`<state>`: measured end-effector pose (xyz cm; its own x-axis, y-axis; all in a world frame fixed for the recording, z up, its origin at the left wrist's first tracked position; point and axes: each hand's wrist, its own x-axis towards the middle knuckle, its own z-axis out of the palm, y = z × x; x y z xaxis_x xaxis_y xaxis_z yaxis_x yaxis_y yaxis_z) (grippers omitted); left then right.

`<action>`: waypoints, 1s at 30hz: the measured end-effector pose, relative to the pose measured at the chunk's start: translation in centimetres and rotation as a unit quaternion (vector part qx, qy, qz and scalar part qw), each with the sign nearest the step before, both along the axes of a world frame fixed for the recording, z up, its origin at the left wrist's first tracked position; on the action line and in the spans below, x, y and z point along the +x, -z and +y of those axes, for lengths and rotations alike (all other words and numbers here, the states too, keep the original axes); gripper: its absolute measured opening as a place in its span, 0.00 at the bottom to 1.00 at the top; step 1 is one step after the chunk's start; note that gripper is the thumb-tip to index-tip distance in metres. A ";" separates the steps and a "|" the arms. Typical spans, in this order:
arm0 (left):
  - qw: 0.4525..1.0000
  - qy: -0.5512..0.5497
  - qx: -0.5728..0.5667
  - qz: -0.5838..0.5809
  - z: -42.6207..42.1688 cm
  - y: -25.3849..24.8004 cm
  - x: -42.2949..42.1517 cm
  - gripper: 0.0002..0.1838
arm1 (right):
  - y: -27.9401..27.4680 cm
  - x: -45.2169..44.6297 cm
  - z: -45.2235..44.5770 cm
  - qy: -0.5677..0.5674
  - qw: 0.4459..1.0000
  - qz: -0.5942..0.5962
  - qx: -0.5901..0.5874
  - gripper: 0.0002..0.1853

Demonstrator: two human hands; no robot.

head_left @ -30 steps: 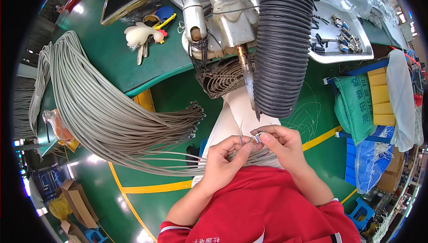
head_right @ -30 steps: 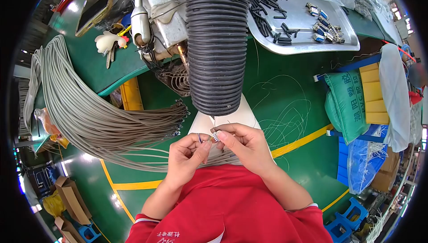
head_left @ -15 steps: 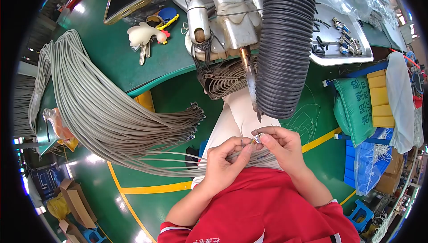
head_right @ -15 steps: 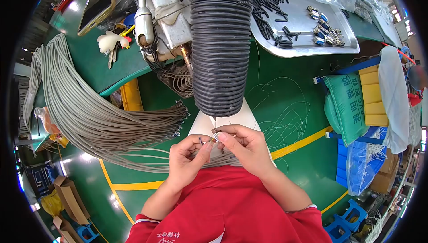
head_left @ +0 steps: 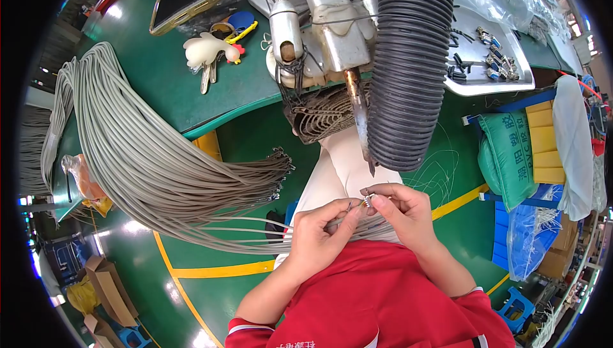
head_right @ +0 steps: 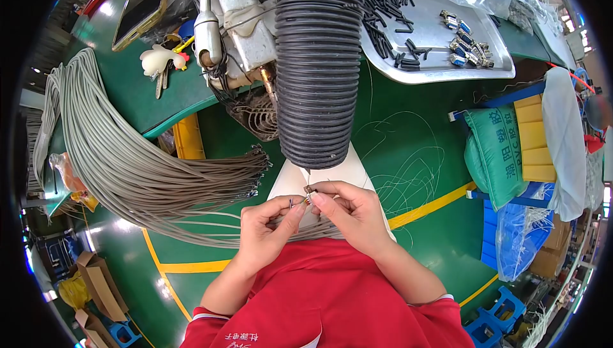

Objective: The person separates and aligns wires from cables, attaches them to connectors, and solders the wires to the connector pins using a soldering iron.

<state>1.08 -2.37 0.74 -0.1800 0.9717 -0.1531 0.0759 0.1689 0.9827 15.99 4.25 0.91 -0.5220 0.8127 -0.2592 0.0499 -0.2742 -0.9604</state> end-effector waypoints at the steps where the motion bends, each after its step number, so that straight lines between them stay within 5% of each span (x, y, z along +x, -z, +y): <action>1: 1.000 0.004 -0.001 0.003 0.0 0.0 0.0 0.07 | 0.0 0.0 0.0 0.000 1.000 0.000 0.000 0.10; 17: 0.987 0.050 -0.005 -0.151 0.4 0.6 -0.8 0.05 | 0.4 -0.4 -0.3 -0.018 0.997 -0.022 0.071 0.10; 22: 0.983 0.030 -0.026 -0.180 0.8 0.6 -0.7 0.05 | 1.6 1.3 0.9 0.086 0.993 0.067 0.050 0.10; 24: 0.981 0.025 -0.038 -0.191 1.1 0.6 -0.8 0.05 | 1.3 1.9 0.7 0.189 0.967 0.042 0.164 0.13; 26: 0.979 0.027 -0.043 -0.197 1.3 0.6 -0.8 0.05 | 0.2 2.6 0.3 0.154 0.973 -0.030 0.168 0.11; 30: 0.980 0.019 -0.045 -0.193 1.7 0.6 -0.5 0.05 | 0.9 2.5 0.3 -0.009 0.904 -0.111 0.413 0.11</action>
